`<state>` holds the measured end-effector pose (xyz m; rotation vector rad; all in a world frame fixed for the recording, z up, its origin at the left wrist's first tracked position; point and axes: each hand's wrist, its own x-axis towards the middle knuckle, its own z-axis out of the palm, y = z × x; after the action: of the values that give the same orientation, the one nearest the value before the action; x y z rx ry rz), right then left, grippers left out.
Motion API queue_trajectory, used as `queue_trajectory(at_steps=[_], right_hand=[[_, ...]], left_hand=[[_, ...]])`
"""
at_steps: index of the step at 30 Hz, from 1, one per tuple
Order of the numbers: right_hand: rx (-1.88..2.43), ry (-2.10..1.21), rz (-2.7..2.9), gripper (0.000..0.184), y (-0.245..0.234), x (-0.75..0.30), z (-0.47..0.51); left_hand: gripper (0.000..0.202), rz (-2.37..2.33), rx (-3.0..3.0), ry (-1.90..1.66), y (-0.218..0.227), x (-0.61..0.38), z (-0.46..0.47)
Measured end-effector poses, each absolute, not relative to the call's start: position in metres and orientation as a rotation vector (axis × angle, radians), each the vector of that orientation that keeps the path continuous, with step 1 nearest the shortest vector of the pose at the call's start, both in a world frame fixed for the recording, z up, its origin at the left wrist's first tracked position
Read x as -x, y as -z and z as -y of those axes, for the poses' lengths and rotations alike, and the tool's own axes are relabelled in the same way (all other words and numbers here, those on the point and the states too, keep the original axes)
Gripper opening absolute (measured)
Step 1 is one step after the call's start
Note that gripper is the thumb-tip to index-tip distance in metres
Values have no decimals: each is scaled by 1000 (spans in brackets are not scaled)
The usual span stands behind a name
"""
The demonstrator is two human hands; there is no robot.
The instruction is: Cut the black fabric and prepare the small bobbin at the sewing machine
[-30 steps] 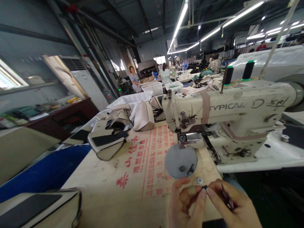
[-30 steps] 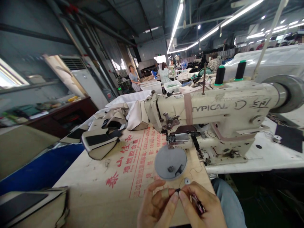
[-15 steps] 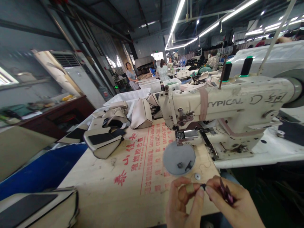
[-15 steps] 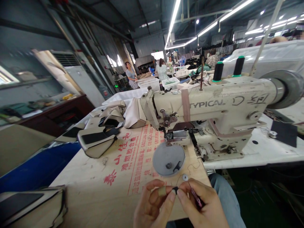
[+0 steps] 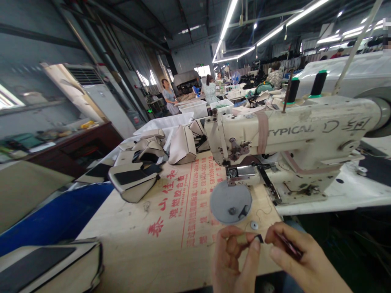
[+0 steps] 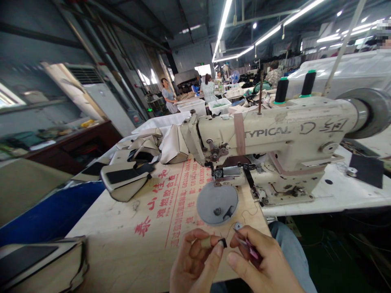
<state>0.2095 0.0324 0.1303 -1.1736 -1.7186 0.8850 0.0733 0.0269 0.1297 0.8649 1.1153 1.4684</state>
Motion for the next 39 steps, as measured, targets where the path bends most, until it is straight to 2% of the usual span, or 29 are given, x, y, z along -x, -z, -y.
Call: queue_trajectory(at_steps=[5, 23, 31, 35, 39], right_hand=[[1262, -1101, 1813, 34, -141, -220, -32], [1350, -944, 1827, 36, -131, -216, -31], [1330, -927, 1693, 36, -129, -215, -32], [1257, -1061, 1585, 25, -129, -205, -32], [1285, -1028, 1471, 26, -131, -190, -31]], left_hand=[[34, -1158, -837, -1490, -133, -77, -26], [31, -1168, -862, -1455, -134, -81, -26], [30, -1051, -732, -1428, -137, -76, -29], [29, -1082, -763, -1434, -134, -73, -28], [27, -1116, -828, -1453, -131, -67, -27]])
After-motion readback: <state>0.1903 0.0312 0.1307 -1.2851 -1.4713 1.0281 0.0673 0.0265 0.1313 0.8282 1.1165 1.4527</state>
